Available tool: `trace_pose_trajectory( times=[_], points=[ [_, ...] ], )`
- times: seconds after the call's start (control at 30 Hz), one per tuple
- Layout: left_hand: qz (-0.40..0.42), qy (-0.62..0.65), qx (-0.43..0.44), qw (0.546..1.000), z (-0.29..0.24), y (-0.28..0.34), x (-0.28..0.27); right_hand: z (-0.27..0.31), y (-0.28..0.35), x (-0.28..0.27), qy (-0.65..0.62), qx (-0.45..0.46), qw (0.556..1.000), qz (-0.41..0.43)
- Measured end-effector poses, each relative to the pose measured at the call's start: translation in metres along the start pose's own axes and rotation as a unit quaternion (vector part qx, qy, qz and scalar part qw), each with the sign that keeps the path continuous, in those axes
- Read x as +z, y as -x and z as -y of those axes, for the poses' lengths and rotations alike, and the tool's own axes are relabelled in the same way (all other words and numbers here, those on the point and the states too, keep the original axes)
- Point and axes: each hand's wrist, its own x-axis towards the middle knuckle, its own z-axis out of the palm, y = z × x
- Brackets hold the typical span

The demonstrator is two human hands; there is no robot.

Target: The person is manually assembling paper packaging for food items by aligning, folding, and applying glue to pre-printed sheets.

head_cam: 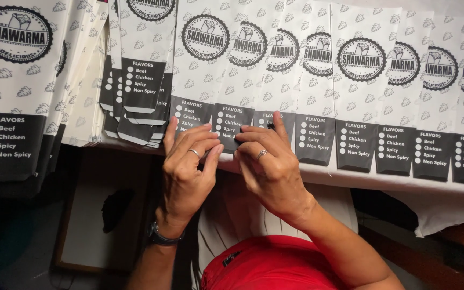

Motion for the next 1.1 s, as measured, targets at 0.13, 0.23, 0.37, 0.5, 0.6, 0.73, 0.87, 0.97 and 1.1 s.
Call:
trace_pose_trajectory(
  times=[0.13, 0.23, 0.37, 0.5, 0.6, 0.73, 0.87, 0.97, 1.1],
  points=[
    [-0.001, -0.016, -0.021, 1.0, -0.002, 0.002, 0.003, -0.001, -0.002, -0.002, -0.007, 0.011, 1.0, 0.003],
    [0.01, 0.003, -0.037, 0.999, -0.001, 0.003, 0.001, -0.001, 0.0, -0.002, -0.024, 0.013, 1.0, 0.013],
    [0.016, 0.02, -0.02, 0.999, 0.001, 0.001, -0.001, 0.0, -0.003, -0.003, -0.023, 0.005, 1.0, 0.021],
    [-0.001, 0.026, 0.043, 0.999, -0.009, 0.0, -0.015, 0.005, -0.007, -0.005, -0.015, -0.006, 0.998, 0.057],
    [0.006, -0.022, 0.041, 0.999, 0.001, 0.005, -0.038, 0.005, -0.009, -0.006, -0.015, -0.009, 0.998, 0.065],
    [0.03, -0.062, 0.062, 0.996, 0.026, 0.003, -0.06, 0.011, -0.014, -0.008, -0.009, -0.01, 0.998, 0.059],
    [0.048, -0.093, 0.085, 0.991, 0.04, 0.006, -0.064, 0.017, -0.012, -0.006, 0.009, -0.007, 0.999, 0.05],
    [0.059, -0.081, 0.09, 0.991, 0.036, 0.005, -0.056, 0.021, -0.016, 0.005, 0.003, -0.031, 0.998, 0.06],
    [0.062, -0.035, 0.095, 0.993, 0.034, 0.007, -0.045, 0.013, -0.015, 0.031, -0.021, -0.084, 0.994, 0.066]
  ],
)
